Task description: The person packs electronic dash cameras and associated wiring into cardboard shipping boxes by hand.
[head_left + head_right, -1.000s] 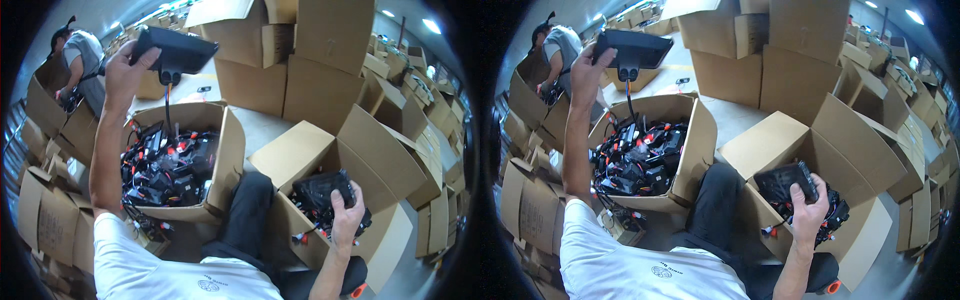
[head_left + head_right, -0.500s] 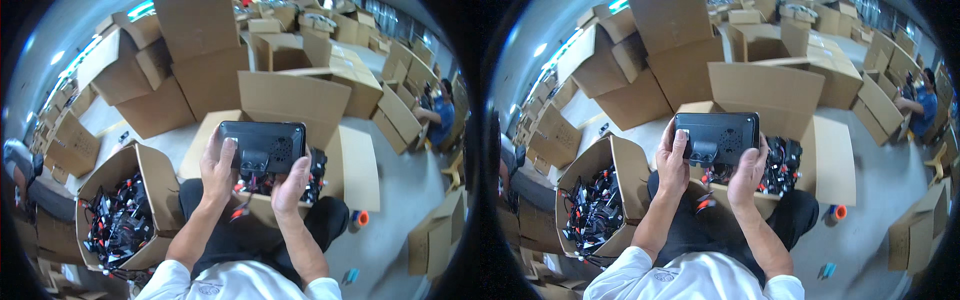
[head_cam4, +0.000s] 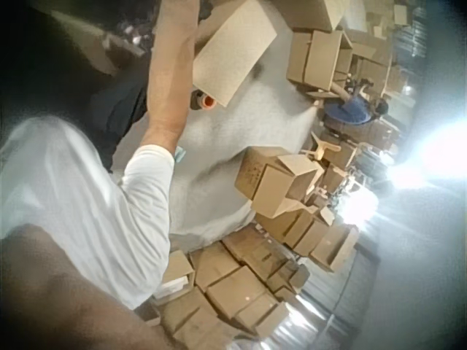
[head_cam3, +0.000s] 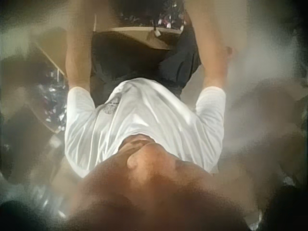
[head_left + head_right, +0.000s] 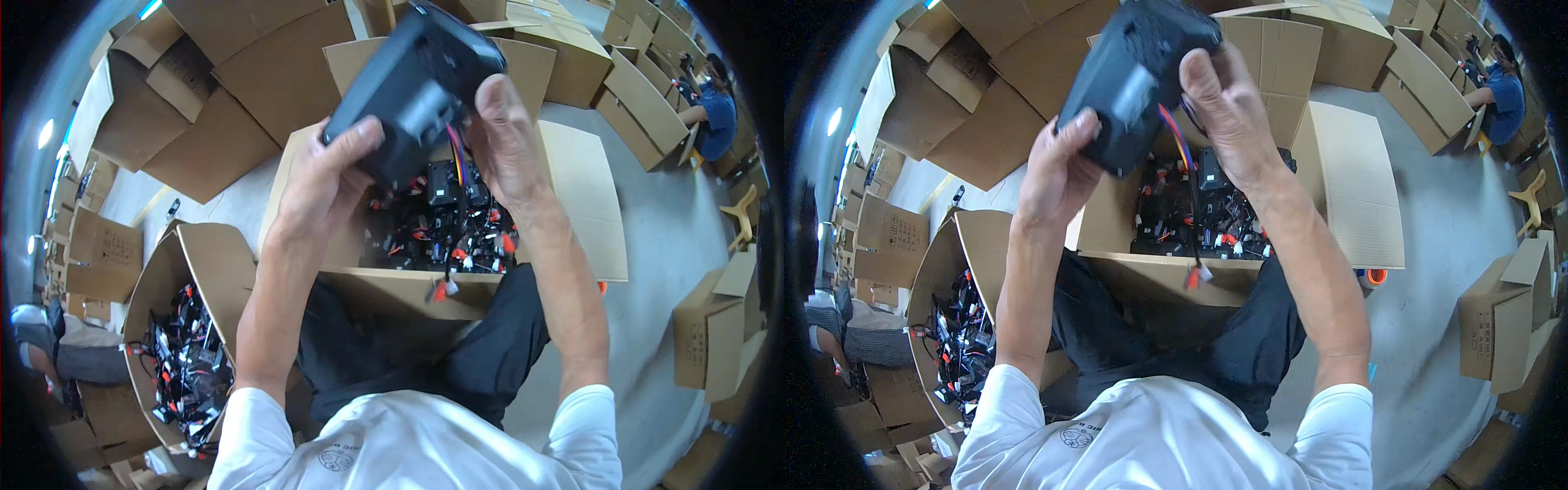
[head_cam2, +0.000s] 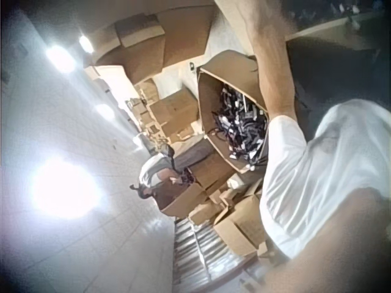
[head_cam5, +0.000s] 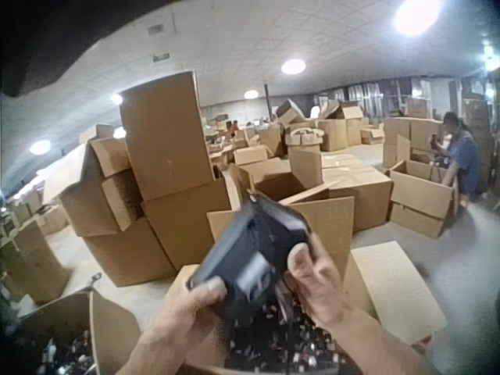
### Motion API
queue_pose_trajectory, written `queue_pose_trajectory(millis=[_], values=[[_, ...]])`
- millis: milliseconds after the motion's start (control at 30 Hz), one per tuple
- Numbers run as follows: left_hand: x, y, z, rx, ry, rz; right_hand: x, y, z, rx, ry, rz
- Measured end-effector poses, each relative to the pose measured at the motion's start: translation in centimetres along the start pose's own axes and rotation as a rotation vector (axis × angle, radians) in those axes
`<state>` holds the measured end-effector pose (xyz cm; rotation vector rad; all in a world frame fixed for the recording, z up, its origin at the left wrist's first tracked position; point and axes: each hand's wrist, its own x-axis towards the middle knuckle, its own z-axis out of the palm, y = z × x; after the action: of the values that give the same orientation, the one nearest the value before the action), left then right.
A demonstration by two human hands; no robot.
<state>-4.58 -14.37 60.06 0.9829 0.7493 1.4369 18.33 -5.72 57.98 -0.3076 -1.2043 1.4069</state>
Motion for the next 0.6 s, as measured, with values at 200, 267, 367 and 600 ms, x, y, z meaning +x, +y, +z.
queue_pose_trajectory(millis=[200,267,367,600], values=[[10.8,-11.3,-10.4,-0.075,0.341,-0.091,-0.2,10.7,-7.4,-0.21,-0.362,0.987],[12.7,-18.2,-16.2,-0.14,0.443,-0.261,1.5,16.9,-12.4,-0.603,-0.38,1.113],[15.4,-26.5,-22.8,-0.08,0.604,-0.458,0.5,29.0,-20.2,-1.613,-0.654,0.303],[20.8,-40.1,-28.9,-0.183,0.682,-0.529,2.6,44.6,-29.1,-1.988,-0.94,0.283]])
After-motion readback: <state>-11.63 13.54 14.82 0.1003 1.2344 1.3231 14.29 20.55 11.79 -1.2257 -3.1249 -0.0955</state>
